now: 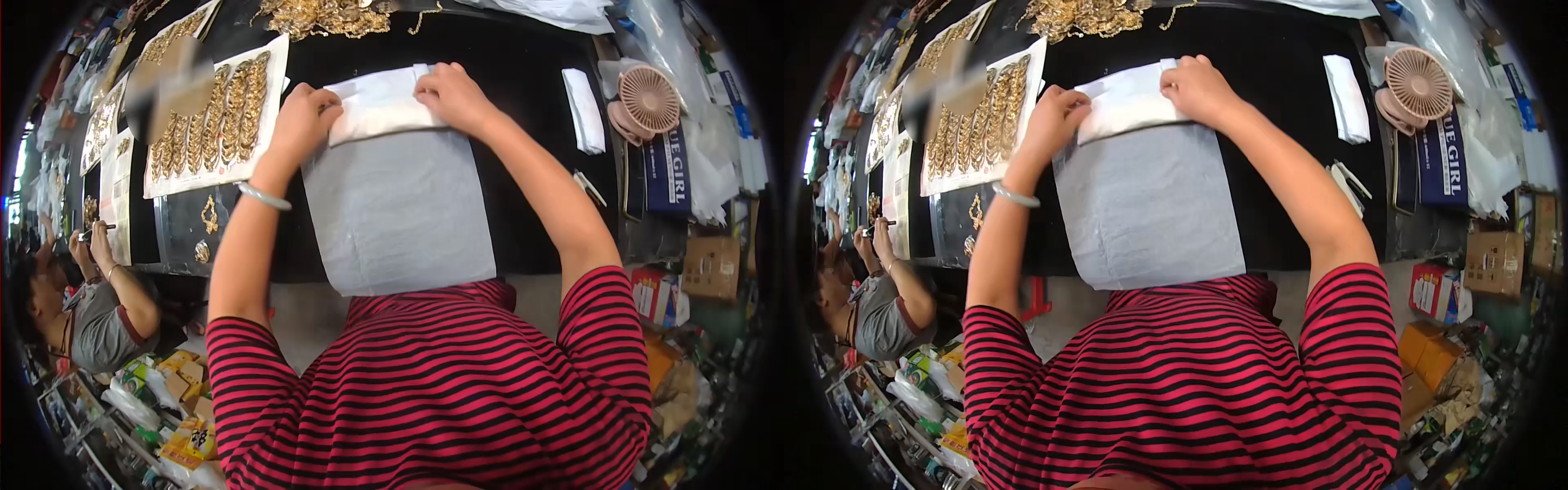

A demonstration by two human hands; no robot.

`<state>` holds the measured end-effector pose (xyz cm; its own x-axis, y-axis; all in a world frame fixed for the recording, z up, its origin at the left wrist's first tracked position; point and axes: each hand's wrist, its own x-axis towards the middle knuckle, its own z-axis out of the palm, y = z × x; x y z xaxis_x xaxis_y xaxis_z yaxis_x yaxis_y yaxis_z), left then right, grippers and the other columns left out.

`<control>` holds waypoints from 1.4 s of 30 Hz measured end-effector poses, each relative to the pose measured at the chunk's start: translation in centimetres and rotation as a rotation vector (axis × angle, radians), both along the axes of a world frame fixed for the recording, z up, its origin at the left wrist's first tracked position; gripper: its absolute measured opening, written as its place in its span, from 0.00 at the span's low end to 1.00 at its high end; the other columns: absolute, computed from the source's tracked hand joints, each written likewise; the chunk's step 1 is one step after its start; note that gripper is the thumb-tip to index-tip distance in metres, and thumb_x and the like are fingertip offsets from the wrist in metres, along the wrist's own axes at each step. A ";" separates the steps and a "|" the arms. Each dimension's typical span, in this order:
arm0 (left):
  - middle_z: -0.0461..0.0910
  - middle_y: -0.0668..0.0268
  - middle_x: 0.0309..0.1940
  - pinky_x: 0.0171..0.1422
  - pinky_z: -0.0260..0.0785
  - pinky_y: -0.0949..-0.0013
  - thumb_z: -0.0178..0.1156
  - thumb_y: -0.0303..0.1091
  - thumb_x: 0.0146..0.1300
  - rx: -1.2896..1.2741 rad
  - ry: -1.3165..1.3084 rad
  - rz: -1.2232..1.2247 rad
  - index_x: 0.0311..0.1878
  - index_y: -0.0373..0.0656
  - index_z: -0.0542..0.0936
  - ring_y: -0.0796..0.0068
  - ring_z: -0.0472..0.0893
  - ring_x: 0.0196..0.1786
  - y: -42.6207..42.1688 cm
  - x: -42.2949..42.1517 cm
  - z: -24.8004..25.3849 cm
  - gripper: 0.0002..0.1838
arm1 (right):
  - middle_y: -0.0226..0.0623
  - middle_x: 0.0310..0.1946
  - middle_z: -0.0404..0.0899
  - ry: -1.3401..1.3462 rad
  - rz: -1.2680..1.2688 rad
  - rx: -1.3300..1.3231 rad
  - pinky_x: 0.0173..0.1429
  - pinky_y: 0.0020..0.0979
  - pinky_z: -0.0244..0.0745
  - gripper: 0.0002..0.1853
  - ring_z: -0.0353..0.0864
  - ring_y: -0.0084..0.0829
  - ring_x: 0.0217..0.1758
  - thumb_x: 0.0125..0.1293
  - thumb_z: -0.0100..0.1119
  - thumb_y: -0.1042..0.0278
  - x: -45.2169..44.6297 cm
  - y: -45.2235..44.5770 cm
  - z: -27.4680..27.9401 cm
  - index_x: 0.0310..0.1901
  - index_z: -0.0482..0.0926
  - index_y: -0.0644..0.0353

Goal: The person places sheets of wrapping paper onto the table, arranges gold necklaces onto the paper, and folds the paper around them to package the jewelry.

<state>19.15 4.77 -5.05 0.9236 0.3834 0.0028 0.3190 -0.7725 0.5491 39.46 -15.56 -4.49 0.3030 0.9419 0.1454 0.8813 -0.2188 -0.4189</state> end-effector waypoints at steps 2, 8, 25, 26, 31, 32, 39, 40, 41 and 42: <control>0.79 0.54 0.42 0.55 0.70 0.57 0.65 0.29 0.55 0.306 -0.363 0.006 0.42 0.39 0.82 0.54 0.77 0.49 -2.0 -0.8 -0.4 0.10 | 0.41 0.38 0.76 -0.202 0.015 0.169 0.50 0.41 0.71 0.06 0.72 0.46 0.47 0.58 0.62 0.67 -0.8 -0.1 -0.2 0.34 0.80 0.58; 0.79 0.56 0.45 0.53 0.72 0.54 0.64 0.33 0.54 0.104 -0.199 -0.093 0.44 0.41 0.79 0.50 0.77 0.50 -2.7 -1.1 -1.0 0.14 | 0.44 0.46 0.76 -0.014 0.229 0.082 0.59 0.42 0.70 0.18 0.74 0.50 0.53 0.56 0.65 0.73 -1.8 -0.6 0.0 0.49 0.76 0.61; 0.63 0.47 0.69 0.73 0.51 0.41 0.64 0.44 0.59 0.296 -0.133 -0.070 0.66 0.52 0.71 0.45 0.60 0.72 -12.9 -5.9 -3.1 0.31 | 0.53 0.39 0.79 0.104 0.245 0.038 0.49 0.47 0.73 0.17 0.78 0.54 0.47 0.55 0.65 0.62 2.4 8.6 0.3 0.41 0.76 0.63; 0.62 0.47 0.70 0.74 0.50 0.40 0.64 0.43 0.58 0.247 -0.083 -0.086 0.67 0.51 0.71 0.45 0.60 0.72 -12.9 -5.6 -2.0 0.32 | 0.52 0.40 0.79 0.123 0.083 0.047 0.50 0.48 0.73 0.16 0.78 0.54 0.48 0.57 0.65 0.62 1.9 6.9 1.0 0.43 0.76 0.62; 0.58 0.49 0.73 0.76 0.47 0.44 0.60 0.40 0.64 0.376 -0.011 -0.160 0.70 0.49 0.67 0.47 0.56 0.75 -14.3 -5.1 -0.9 0.31 | 0.48 0.44 0.82 0.160 -0.365 0.191 0.52 0.45 0.76 0.14 0.81 0.50 0.47 0.56 0.65 0.66 2.5 -4.5 -0.1 0.44 0.80 0.59; 0.58 0.50 0.73 0.76 0.46 0.44 0.59 0.40 0.64 0.387 -0.017 -0.164 0.71 0.49 0.67 0.47 0.56 0.75 -14.3 -5.1 -0.8 0.31 | 0.47 0.42 0.83 0.182 -0.460 0.219 0.51 0.43 0.77 0.16 0.82 0.48 0.45 0.54 0.68 0.65 3.2 -6.5 0.3 0.44 0.81 0.60; 0.57 0.50 0.74 0.77 0.45 0.44 0.57 0.41 0.66 0.430 -0.002 -0.118 0.71 0.49 0.66 0.47 0.54 0.76 -14.5 -4.9 -0.7 0.30 | 0.39 0.36 0.85 0.422 -0.873 0.259 0.41 0.34 0.79 0.22 0.84 0.29 0.34 0.51 0.73 0.65 14.7 -17.5 2.9 0.49 0.82 0.61; 0.57 0.50 0.74 0.77 0.45 0.44 0.56 0.41 0.67 0.439 0.004 -0.119 0.71 0.49 0.65 0.47 0.54 0.76 -14.7 -4.8 -0.7 0.30 | 0.39 0.36 0.85 0.426 -0.870 0.257 0.41 0.34 0.79 0.22 0.84 0.29 0.34 0.51 0.73 0.65 16.3 -18.3 1.6 0.49 0.82 0.61; 0.56 0.50 0.74 0.77 0.44 0.44 0.56 0.42 0.67 0.448 0.009 -0.118 0.72 0.50 0.65 0.47 0.54 0.76 -14.7 -4.7 -0.7 0.30 | 0.41 0.37 0.85 0.325 -0.914 0.193 0.43 0.35 0.79 0.23 0.84 0.31 0.36 0.52 0.72 0.65 17.4 -18.8 0.2 0.50 0.82 0.61; 0.56 0.50 0.74 0.77 0.44 0.44 0.56 0.42 0.67 0.460 0.015 -0.110 0.72 0.50 0.65 0.46 0.54 0.76 -14.7 -4.5 -0.7 0.30 | 0.43 0.38 0.84 0.223 -0.950 0.131 0.46 0.36 0.79 0.23 0.84 0.33 0.39 0.53 0.71 0.65 18.6 -19.0 -1.1 0.51 0.81 0.61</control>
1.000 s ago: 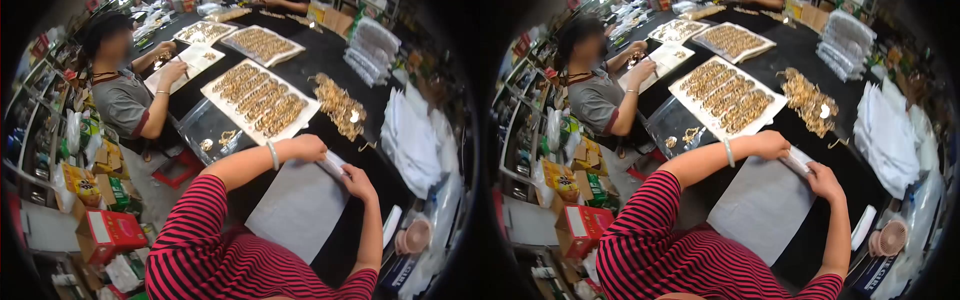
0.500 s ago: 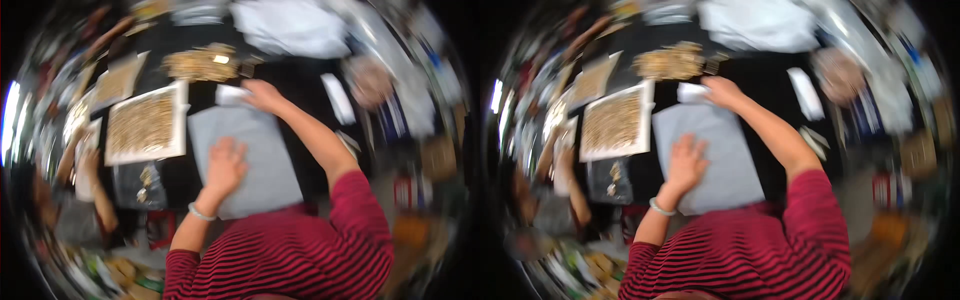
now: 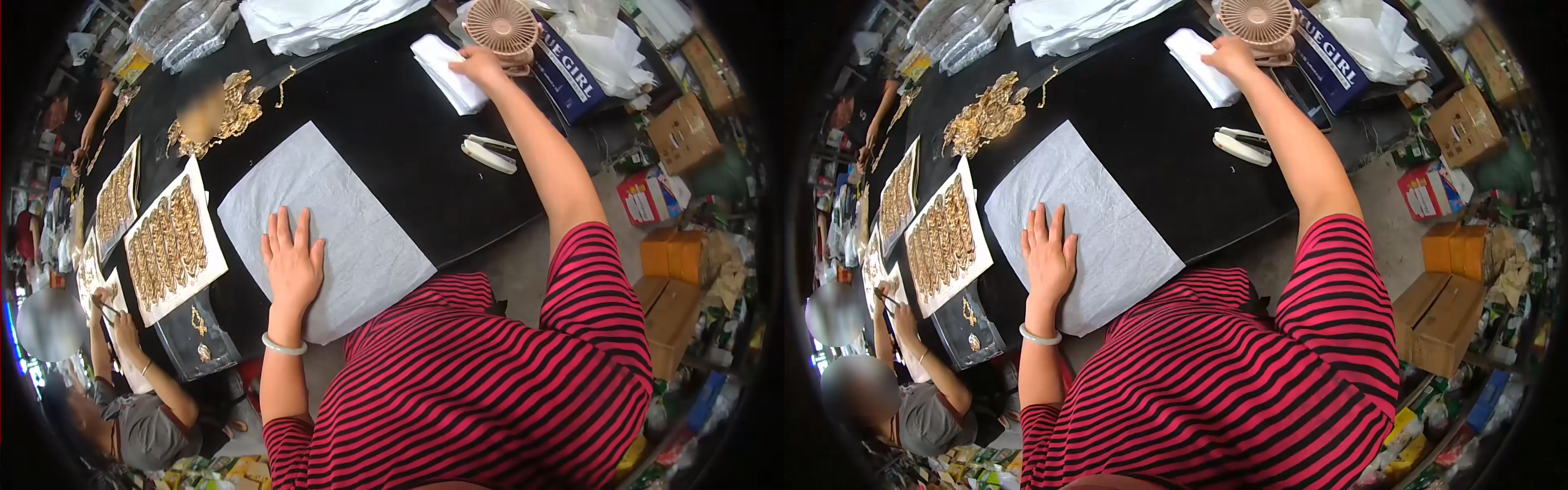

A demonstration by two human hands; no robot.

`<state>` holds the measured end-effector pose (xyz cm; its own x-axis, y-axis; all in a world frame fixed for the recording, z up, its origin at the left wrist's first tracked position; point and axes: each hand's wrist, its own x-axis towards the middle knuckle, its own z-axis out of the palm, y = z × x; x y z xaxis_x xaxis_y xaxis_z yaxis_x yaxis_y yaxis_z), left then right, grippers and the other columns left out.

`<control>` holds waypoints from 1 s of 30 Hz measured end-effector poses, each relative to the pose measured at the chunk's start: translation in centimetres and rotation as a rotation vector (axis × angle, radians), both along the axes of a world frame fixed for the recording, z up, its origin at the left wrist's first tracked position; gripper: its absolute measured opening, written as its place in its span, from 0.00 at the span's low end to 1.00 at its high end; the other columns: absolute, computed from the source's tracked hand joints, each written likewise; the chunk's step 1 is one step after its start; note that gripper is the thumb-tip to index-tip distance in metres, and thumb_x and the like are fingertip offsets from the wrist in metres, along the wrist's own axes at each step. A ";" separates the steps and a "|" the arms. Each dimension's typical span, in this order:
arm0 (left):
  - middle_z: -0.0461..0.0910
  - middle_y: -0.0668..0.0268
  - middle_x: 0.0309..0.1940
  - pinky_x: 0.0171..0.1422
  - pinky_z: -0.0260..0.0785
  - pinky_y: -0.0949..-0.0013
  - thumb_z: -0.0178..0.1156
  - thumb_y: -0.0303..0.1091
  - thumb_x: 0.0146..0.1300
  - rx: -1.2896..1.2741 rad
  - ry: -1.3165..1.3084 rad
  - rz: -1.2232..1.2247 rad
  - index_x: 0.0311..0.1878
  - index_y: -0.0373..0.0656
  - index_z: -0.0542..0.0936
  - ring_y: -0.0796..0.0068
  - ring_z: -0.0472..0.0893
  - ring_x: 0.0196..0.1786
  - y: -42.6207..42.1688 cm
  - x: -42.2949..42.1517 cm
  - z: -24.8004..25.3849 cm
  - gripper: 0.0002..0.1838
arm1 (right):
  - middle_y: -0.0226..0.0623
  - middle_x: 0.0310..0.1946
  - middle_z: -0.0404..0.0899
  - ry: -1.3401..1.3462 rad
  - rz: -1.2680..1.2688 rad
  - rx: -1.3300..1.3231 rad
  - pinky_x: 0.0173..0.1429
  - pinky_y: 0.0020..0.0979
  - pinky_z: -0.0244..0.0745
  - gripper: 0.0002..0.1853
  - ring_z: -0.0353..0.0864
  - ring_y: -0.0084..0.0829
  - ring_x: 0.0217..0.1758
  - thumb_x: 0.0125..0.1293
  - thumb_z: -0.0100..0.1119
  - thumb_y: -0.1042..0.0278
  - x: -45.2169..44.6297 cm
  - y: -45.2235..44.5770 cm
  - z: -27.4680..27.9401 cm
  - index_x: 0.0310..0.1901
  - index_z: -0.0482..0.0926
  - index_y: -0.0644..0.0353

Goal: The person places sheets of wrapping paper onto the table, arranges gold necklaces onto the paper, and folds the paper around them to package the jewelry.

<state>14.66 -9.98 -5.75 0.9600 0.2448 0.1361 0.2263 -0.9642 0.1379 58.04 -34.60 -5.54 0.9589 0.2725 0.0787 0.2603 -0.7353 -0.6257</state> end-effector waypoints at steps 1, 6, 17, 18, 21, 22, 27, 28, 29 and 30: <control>0.56 0.50 0.74 0.77 0.44 0.44 0.56 0.42 0.67 0.007 0.000 0.021 0.72 0.50 0.65 0.46 0.54 0.76 0.0 0.3 0.1 0.30 | 0.43 0.38 0.84 0.000 0.021 0.007 0.46 0.36 0.79 0.23 0.84 0.33 0.39 0.53 0.71 0.65 -0.7 0.3 0.4 0.51 0.81 0.61; 0.55 0.50 0.74 0.77 0.44 0.44 0.54 0.43 0.68 0.002 0.036 0.038 0.72 0.53 0.65 0.46 0.53 0.77 -0.2 1.3 0.2 0.29 | 0.46 0.56 0.75 -0.440 0.056 -0.201 0.59 0.41 0.73 0.23 0.78 0.45 0.56 0.60 0.64 0.58 -4.2 0.9 -0.8 0.55 0.78 0.58; 0.58 0.49 0.73 0.75 0.48 0.42 0.56 0.48 0.67 0.008 -0.072 -0.001 0.71 0.54 0.67 0.44 0.56 0.75 1.9 5.3 -1.5 0.30 | 0.52 0.53 0.76 -0.229 0.445 -0.027 0.61 0.43 0.72 0.26 0.74 0.51 0.59 0.61 0.63 0.52 -12.8 13.8 2.8 0.56 0.77 0.61; 0.59 0.49 0.73 0.75 0.48 0.42 0.56 0.48 0.67 0.009 -0.085 -0.011 0.70 0.54 0.68 0.44 0.56 0.75 2.2 6.3 -1.5 0.30 | 0.52 0.53 0.76 -0.257 0.447 -0.020 0.61 0.44 0.72 0.27 0.75 0.51 0.59 0.61 0.63 0.51 -12.0 15.6 1.8 0.56 0.77 0.61; 0.59 0.49 0.73 0.75 0.49 0.42 0.56 0.49 0.66 0.013 -0.100 -0.024 0.70 0.54 0.68 0.44 0.56 0.75 2.6 8.0 -1.6 0.30 | 0.52 0.53 0.76 -0.372 0.420 0.013 0.61 0.44 0.72 0.27 0.75 0.51 0.58 0.60 0.63 0.49 -7.7 20.0 2.6 0.55 0.77 0.61; 0.59 0.49 0.73 0.75 0.49 0.42 0.56 0.49 0.66 0.012 -0.095 -0.027 0.70 0.54 0.68 0.45 0.56 0.75 2.5 8.4 -1.5 0.30 | 0.52 0.53 0.76 -0.452 0.392 0.036 0.61 0.44 0.72 0.27 0.75 0.50 0.59 0.61 0.62 0.49 -6.0 21.6 3.4 0.55 0.77 0.61; 0.59 0.49 0.73 0.75 0.49 0.42 0.58 0.50 0.65 -0.014 -0.073 -0.030 0.70 0.55 0.69 0.45 0.56 0.76 2.6 9.0 0.0 0.30 | 0.52 0.50 0.79 -0.729 0.328 -0.169 0.59 0.43 0.73 0.24 0.78 0.50 0.55 0.62 0.61 0.52 1.0 29.0 5.7 0.53 0.78 0.61; 0.58 0.49 0.73 0.75 0.48 0.42 0.59 0.49 0.65 -0.057 -0.060 -0.030 0.70 0.54 0.69 0.45 0.55 0.75 2.6 9.0 0.3 0.31 | 0.52 0.50 0.79 -0.738 0.322 -0.159 0.59 0.43 0.73 0.24 0.78 0.50 0.55 0.62 0.61 0.52 2.8 30.0 5.9 0.53 0.78 0.61; 0.58 0.49 0.73 0.76 0.47 0.42 0.60 0.48 0.64 -0.105 -0.047 -0.030 0.70 0.53 0.68 0.45 0.55 0.75 2.8 9.1 0.5 0.31 | 0.52 0.50 0.80 -0.571 0.418 -0.324 0.58 0.43 0.74 0.24 0.79 0.50 0.54 0.62 0.61 0.53 4.8 30.5 6.0 0.54 0.78 0.61; 0.58 0.49 0.73 0.76 0.47 0.42 0.60 0.48 0.64 -0.103 -0.051 -0.030 0.70 0.53 0.68 0.45 0.55 0.75 3.1 9.0 0.7 0.31 | 0.52 0.49 0.81 -0.396 0.512 -0.490 0.58 0.42 0.74 0.23 0.80 0.50 0.53 0.63 0.60 0.55 6.6 30.7 5.8 0.55 0.78 0.61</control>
<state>23.68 -6.84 -5.09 0.9596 0.2311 0.1604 0.1877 -0.9508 0.2466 64.60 -3.90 0.28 0.6325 0.7611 0.1440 0.7730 -0.6320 -0.0549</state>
